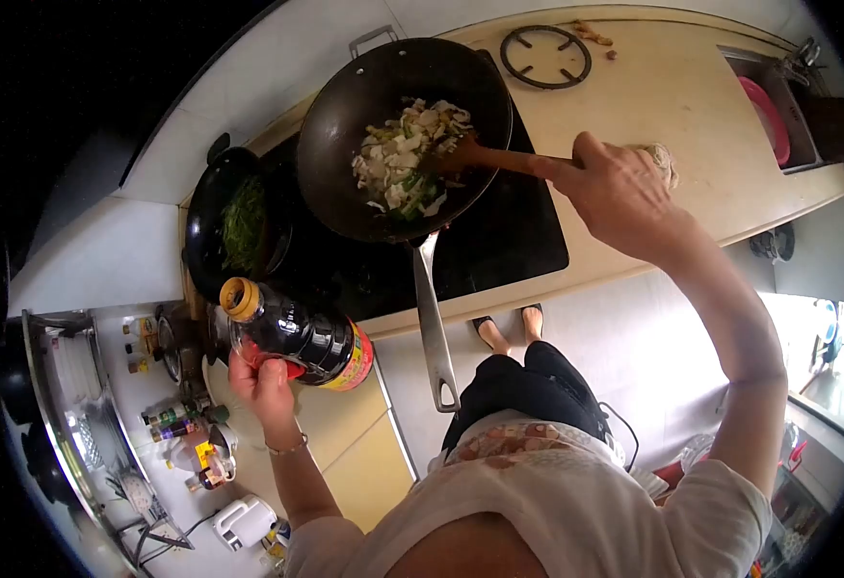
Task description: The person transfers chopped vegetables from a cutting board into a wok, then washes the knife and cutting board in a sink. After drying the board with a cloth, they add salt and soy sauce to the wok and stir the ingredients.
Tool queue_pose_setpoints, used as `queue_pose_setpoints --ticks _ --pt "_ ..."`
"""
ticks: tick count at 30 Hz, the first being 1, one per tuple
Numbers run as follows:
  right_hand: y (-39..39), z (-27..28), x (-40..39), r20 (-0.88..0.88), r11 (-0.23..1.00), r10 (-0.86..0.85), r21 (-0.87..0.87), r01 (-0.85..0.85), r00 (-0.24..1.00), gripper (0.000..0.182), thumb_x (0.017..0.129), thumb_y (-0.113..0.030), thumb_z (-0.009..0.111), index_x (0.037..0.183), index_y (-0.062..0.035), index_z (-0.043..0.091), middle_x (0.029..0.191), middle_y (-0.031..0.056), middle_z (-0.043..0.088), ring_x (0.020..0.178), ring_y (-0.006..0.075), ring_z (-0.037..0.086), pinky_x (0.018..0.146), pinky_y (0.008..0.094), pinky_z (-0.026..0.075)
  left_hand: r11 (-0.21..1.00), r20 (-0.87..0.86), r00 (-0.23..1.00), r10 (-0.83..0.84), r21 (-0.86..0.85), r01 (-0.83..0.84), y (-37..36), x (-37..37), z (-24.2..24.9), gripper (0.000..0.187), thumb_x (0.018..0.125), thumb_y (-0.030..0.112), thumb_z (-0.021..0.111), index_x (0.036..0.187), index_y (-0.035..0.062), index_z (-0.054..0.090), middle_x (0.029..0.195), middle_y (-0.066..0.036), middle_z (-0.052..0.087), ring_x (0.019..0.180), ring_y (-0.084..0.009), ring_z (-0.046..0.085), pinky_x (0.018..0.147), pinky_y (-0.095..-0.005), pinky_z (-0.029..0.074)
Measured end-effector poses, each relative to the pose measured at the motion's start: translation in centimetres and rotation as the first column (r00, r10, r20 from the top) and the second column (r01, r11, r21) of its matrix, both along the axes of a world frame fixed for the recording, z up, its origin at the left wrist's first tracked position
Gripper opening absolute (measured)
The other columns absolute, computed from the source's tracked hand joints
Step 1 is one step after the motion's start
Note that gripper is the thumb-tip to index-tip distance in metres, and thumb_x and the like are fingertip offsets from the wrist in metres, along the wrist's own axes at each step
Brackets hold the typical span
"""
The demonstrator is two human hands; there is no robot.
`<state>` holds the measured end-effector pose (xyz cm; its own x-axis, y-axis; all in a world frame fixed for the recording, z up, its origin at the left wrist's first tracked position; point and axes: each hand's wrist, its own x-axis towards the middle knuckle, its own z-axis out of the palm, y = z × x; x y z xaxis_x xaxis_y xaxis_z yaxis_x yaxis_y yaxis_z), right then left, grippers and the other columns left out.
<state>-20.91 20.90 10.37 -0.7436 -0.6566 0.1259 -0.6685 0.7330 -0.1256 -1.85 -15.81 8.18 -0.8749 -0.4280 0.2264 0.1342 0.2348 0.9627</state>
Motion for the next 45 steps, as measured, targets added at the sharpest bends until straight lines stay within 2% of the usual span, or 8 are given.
queue_pose_setpoints --ticks 3,4,6,7,9,13,27,45 --pt "0.8 -1.8 -0.6 0.164 0.929 0.031 -0.370 0.032 0.986 0.030 0.084 -0.010 0.044 0.113 -0.0093 0.052 0.064 0.0072 0.051 0.053 0.0150 0.048 0.051 0.0277 0.039 0.998 -0.002 0.999 -0.036 -0.061 0.036 0.2 -0.1 -0.2 0.031 0.072 0.011 0.060 0.098 -0.0009 0.050 0.085 -0.001 0.053 0.071 -0.0062 0.048 0.064 -0.0184 0.040" --pt "0.7 -1.8 -0.6 0.167 0.928 0.037 -0.372 0.029 0.985 0.030 0.084 -0.010 0.044 0.113 -0.0093 0.052 0.064 0.0072 0.051 0.053 0.0150 0.048 0.051 0.0277 0.039 0.997 0.019 0.999 -0.043 -0.068 0.044 0.3 -0.3 -0.2 0.030 0.071 0.011 0.060 0.097 -0.0009 0.050 0.085 -0.001 0.053 0.071 -0.0062 0.048 0.064 -0.0182 0.040" --pt "0.5 -1.7 0.3 0.785 0.707 0.076 -0.477 0.523 0.614 0.031 0.087 -0.012 0.041 0.116 -0.0042 0.047 0.063 0.0052 0.052 0.048 0.0083 0.044 0.043 0.0217 0.034 0.996 0.049 0.998 -0.045 -0.078 0.048 0.7 -0.7 -0.1 0.030 0.071 0.011 0.060 0.097 -0.0009 0.050 0.085 -0.001 0.053 0.071 -0.0062 0.048 0.063 -0.0180 0.040" --pt "0.4 -2.0 0.7 0.788 0.708 0.083 -0.478 0.520 0.610 0.031 0.087 -0.012 0.041 0.116 -0.0042 0.047 0.063 0.0052 0.052 0.048 0.0083 0.044 0.043 0.0217 0.034 0.997 0.077 0.997 -0.023 -0.066 0.028 0.9 -1.0 -0.1 0.027 0.070 0.010 0.063 0.091 -0.0008 0.051 0.081 -0.001 0.054 0.069 -0.0063 0.048 0.062 -0.0182 0.040" --pt "0.2 -2.6 1.2 0.908 0.568 0.252 -0.419 0.709 0.335 0.033 0.088 -0.013 0.038 0.119 -0.0009 0.043 0.064 0.0031 0.050 0.044 0.0041 0.038 0.039 0.0176 0.029 0.998 0.105 0.994 0.012 -0.063 -0.006 1.3 -1.4 0.1 0.024 0.069 0.009 0.065 0.086 -0.0006 0.052 0.077 0.000 0.054 0.067 -0.0063 0.049 0.062 -0.0184 0.040" --pt "-0.5 -3.5 2.4 0.917 0.502 0.342 -0.364 0.785 0.206 0.035 0.089 -0.013 0.036 0.120 0.0013 0.040 0.064 0.0045 0.050 0.041 0.0051 0.037 0.036 0.0174 0.028 0.994 0.196 0.980 0.013 -0.113 0.009 1.9 -2.5 0.4 0.019 0.068 0.003 0.063 0.084 0.0001 0.052 0.076 -0.001 0.054 0.068 -0.0066 0.049 0.062 -0.0188 0.040" --pt "-1.7 -3.6 3.5 0.851 0.431 0.519 -0.345 0.834 0.084 0.035 0.090 -0.013 0.034 0.121 0.0018 0.038 0.066 0.0045 0.051 0.041 0.0045 0.037 0.036 0.0158 0.029 0.978 0.313 0.949 -0.031 -0.188 0.094 2.8 -5.4 0.4 0.018 0.070 0.008 0.066 0.077 0.0023 0.050 0.071 0.000 0.053 0.064 -0.0054 0.048 0.059 -0.0181 0.040" --pt "-3.0 -3.7 3.8 0.866 0.470 0.494 -0.344 0.813 0.080 0.034 0.090 -0.013 0.034 0.121 0.0019 0.038 0.066 0.0041 0.051 0.044 0.0047 0.039 0.040 0.0172 0.032 0.951 0.424 0.905 -0.037 -0.262 0.162 3.4 -6.9 0.4 0.017 0.071 0.009 0.066 0.079 0.0013 0.053 0.070 -0.001 0.058 0.062 -0.0065 0.051 0.059 -0.0190 0.041"
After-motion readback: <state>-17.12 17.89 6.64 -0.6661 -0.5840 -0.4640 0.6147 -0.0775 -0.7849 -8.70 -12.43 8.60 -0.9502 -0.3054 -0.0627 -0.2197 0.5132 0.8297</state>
